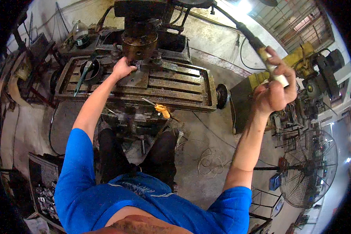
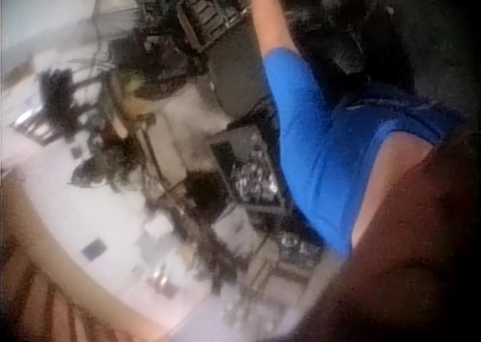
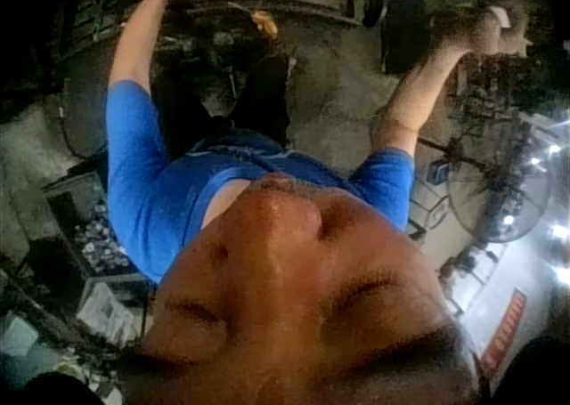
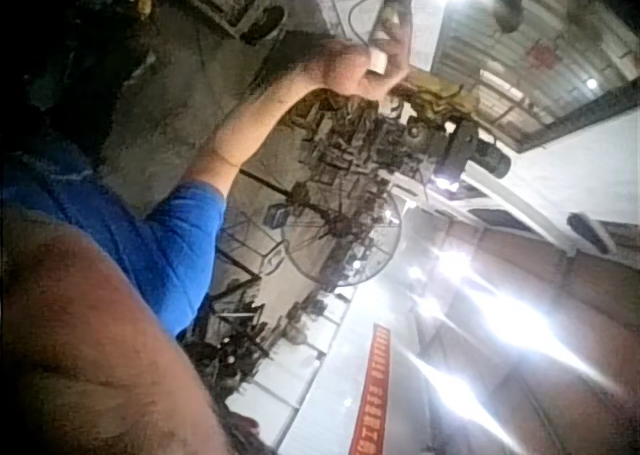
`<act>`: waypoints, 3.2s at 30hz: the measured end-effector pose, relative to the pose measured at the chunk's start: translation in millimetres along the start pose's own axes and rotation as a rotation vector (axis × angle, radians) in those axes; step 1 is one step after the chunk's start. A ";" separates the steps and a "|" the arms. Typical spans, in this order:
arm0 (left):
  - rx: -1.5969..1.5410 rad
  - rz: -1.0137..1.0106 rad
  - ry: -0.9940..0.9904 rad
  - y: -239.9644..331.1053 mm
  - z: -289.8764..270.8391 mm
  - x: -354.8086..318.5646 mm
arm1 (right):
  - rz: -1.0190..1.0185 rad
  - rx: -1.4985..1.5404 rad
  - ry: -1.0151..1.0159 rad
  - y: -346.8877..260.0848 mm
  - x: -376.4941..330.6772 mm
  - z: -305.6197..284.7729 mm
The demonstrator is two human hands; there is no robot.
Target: The person operates a vertical milling machine in a workshop, repeatedly positioning small metal blocks under the drill bit and lowering the spindle to machine them. The person uses a yellow-handled tool to clear metal shavings from the work area and the machine table between operations.
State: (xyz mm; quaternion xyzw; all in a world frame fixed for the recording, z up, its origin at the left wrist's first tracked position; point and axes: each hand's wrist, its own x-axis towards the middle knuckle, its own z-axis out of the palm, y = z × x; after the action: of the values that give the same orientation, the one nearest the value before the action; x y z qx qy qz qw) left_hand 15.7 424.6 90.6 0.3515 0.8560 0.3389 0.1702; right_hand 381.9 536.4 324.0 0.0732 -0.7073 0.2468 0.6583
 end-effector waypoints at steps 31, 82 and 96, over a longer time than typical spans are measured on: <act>0.027 0.111 0.060 -13.1 7.8 8.6 | 0.060 0.011 0.064 -4.6 -24.9 8.1; 0.011 -0.716 0.381 -425.7 -138.7 -487.5 | -0.068 -0.034 0.096 56.2 -103.4 -11.8; 0.640 -0.840 0.369 -407.7 -152.2 -478.3 | -0.041 0.102 0.107 20.7 -67.7 11.3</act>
State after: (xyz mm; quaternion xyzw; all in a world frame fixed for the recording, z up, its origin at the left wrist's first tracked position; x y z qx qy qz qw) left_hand 69.3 -201.8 -60.9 -0.0506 0.9982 0.0211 0.0228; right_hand 371.2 534.4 253.2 0.1077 -0.6560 0.2724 0.6956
